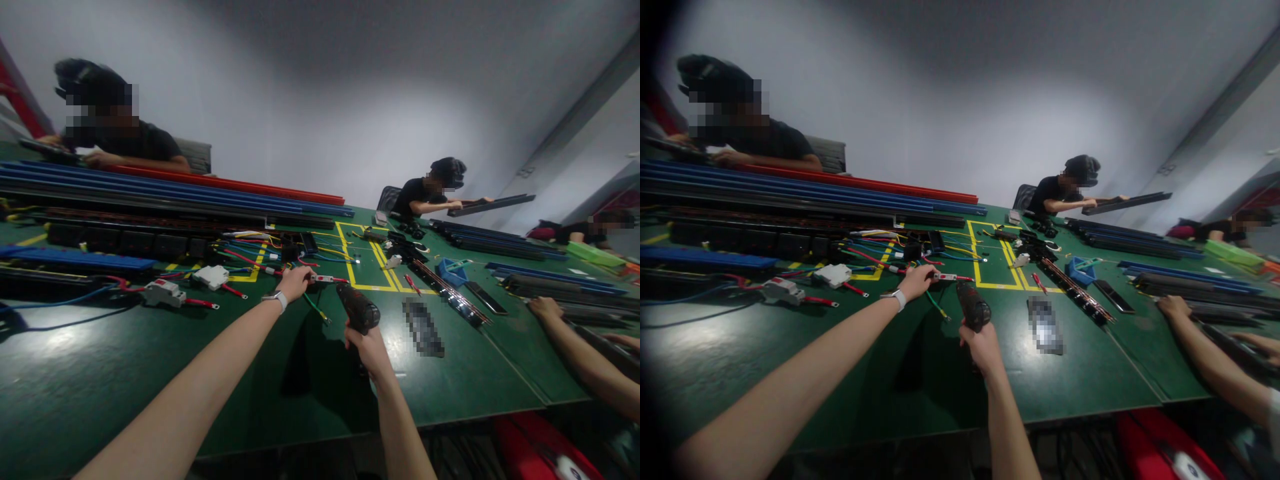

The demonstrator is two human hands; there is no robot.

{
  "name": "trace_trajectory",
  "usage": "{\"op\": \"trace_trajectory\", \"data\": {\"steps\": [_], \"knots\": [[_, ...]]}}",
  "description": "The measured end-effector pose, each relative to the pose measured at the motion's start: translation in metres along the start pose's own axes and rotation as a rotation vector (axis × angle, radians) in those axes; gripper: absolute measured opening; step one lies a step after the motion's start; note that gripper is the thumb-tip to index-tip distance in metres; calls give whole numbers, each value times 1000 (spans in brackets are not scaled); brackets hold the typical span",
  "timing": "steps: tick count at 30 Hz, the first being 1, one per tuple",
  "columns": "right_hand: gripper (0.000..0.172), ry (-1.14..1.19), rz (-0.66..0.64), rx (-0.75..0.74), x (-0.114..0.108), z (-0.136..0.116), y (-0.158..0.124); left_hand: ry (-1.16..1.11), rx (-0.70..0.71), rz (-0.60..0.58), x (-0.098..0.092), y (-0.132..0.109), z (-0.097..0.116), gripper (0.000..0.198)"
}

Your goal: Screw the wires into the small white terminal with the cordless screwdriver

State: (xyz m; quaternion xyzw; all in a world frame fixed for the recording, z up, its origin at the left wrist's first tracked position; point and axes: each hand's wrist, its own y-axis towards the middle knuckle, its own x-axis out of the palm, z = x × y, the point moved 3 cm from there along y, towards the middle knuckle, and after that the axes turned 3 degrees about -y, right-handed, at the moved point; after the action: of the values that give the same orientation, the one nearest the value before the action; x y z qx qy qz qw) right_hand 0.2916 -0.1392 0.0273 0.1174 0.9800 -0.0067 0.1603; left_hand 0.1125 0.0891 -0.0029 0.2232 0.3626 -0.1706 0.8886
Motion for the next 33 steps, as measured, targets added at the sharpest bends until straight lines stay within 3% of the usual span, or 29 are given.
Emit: {"op": "trace_trajectory", "data": {"steps": [33], "knots": [[16,20,-8,42,0,-3,-1,-6,12,-6,-1,0,0,25]]}}
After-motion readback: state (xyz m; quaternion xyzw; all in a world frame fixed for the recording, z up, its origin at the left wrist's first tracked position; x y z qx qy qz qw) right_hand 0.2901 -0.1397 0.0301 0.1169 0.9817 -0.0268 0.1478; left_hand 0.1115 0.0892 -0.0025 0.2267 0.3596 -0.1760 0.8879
